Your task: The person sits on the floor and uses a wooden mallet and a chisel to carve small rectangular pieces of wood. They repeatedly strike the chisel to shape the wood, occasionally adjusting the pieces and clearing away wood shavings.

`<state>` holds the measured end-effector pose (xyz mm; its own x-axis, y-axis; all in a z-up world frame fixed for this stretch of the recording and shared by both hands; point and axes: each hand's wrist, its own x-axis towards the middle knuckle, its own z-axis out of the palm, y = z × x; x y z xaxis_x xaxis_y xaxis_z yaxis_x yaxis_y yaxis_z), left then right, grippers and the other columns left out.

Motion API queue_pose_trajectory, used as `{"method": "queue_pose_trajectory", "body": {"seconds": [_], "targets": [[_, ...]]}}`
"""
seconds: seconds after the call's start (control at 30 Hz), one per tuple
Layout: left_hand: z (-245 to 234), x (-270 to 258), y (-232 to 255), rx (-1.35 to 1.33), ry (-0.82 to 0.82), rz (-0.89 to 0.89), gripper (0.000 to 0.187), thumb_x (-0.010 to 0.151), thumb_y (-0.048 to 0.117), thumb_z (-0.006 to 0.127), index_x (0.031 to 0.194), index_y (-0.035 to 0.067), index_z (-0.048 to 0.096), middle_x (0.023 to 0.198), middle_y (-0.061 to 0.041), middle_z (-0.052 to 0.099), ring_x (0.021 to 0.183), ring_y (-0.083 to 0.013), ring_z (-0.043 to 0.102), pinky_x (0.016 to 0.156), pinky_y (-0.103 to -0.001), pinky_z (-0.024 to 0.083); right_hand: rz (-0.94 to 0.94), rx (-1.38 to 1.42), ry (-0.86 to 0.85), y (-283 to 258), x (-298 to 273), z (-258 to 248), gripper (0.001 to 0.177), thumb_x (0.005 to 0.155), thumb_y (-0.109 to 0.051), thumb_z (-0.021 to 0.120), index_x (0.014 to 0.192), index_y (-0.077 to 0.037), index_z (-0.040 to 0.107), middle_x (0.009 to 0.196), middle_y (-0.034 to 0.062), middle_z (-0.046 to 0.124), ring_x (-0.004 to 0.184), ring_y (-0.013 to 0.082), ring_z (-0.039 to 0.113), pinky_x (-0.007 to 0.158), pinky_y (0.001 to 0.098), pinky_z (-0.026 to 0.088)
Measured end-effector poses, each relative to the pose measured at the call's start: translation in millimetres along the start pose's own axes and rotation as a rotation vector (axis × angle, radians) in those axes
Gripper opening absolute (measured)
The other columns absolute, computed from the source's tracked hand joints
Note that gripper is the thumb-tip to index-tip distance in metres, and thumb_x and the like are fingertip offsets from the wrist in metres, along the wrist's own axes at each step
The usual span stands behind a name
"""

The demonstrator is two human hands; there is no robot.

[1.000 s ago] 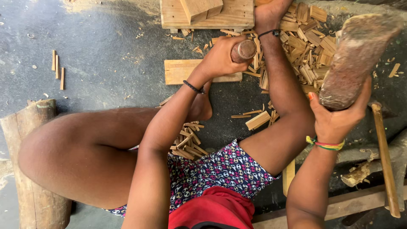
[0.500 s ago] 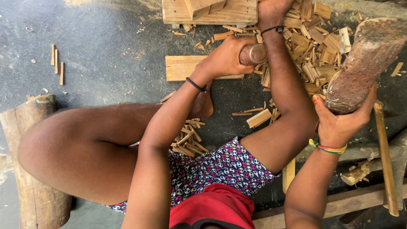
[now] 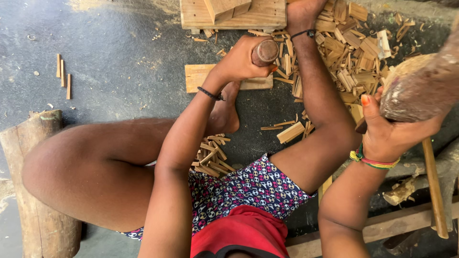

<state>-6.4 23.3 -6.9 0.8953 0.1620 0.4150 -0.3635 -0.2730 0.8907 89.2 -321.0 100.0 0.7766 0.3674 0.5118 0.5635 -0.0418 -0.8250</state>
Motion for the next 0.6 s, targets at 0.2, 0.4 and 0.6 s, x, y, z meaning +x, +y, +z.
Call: {"method": "queue_pose_trajectory", "body": {"seconds": [0.2, 0.4, 0.6], "targets": [[-1.7, 8.9, -4.8, -0.026, 0.07, 0.019, 0.031, 0.083, 0.022, 0.085, 0.1, 0.004, 0.066, 0.088, -0.01, 0.073, 0.078, -0.0211, 0.068, 0.077, -0.035, 0.057, -0.075, 0.136, 0.069, -13.7, 10.7, 10.6, 0.075, 0.096, 0.006, 0.086, 0.147, -0.004, 0.032, 0.129, 0.0173, 0.06, 0.102, 0.0232, 0.066, 0.085, 0.0371, 0.062], [6.2, 10.9, 7.5, 0.034, 0.037, -0.021, 0.034, 0.08, 0.023, 0.084, 0.104, 0.004, 0.069, 0.091, -0.012, 0.076, 0.08, -0.0239, 0.074, 0.078, -0.036, 0.059, 0.04, 0.264, 0.082, -41.3, 34.1, 9.3, 0.03, 0.105, -0.006, 0.078, 0.129, 0.007, 0.065, 0.101, 0.0166, 0.069, 0.086, 0.0202, 0.066, 0.077, 0.0304, 0.056], [15.7, 11.1, -11.1, 0.142, 0.076, 0.085, 0.042, 0.076, 0.025, 0.087, 0.108, 0.004, 0.069, 0.097, -0.015, 0.076, 0.085, -0.0306, 0.075, 0.08, -0.039, 0.059, -0.35, -0.474, -0.21, -50.6, 45.4, 70.6, 0.052, 0.096, -0.024, 0.087, 0.133, -0.004, 0.057, 0.109, 0.0144, 0.072, 0.089, 0.0275, 0.075, 0.075, 0.0381, 0.062]]}}
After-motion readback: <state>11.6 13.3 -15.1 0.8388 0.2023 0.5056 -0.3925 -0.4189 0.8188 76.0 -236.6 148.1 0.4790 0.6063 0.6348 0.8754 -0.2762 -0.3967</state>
